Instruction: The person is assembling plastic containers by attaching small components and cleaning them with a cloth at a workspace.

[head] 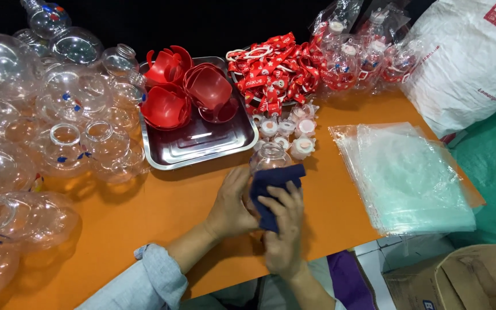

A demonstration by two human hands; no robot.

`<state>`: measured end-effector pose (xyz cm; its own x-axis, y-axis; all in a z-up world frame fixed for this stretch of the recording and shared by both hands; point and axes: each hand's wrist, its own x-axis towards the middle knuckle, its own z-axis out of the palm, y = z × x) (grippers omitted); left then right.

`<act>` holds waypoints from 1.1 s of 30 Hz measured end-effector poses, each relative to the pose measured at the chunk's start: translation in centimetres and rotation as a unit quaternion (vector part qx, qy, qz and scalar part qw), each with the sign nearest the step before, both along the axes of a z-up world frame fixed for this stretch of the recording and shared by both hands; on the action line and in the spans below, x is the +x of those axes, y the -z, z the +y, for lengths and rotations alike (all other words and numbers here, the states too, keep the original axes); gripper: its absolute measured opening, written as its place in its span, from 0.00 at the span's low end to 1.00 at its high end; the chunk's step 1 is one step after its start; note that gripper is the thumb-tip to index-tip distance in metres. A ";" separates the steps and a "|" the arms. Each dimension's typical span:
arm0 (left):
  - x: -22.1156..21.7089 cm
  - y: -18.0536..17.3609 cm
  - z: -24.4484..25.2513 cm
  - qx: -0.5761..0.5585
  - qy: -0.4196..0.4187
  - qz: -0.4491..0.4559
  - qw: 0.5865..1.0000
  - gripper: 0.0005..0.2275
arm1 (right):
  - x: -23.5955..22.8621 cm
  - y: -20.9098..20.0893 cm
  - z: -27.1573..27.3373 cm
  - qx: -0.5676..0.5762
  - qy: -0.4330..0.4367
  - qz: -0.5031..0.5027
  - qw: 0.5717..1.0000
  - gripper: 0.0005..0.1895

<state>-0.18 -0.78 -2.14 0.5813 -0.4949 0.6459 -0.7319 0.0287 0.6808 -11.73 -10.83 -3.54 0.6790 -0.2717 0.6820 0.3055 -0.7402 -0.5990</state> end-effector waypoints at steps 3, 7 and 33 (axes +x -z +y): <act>-0.1 0.2 0.2 0.015 0.029 0.020 0.999 0.47 | 0.0 -0.4 -0.7 0.097 -0.033 -0.036 0.994 0.39; -0.1 -0.3 0.3 -0.004 0.044 0.002 0.999 0.38 | 0.2 -0.3 -1.6 0.141 -0.002 -0.045 0.989 0.24; 0.7 1.9 0.0 0.097 -0.053 -0.008 0.994 0.12 | 1.6 -1.2 0.9 -0.040 0.072 0.045 0.996 0.21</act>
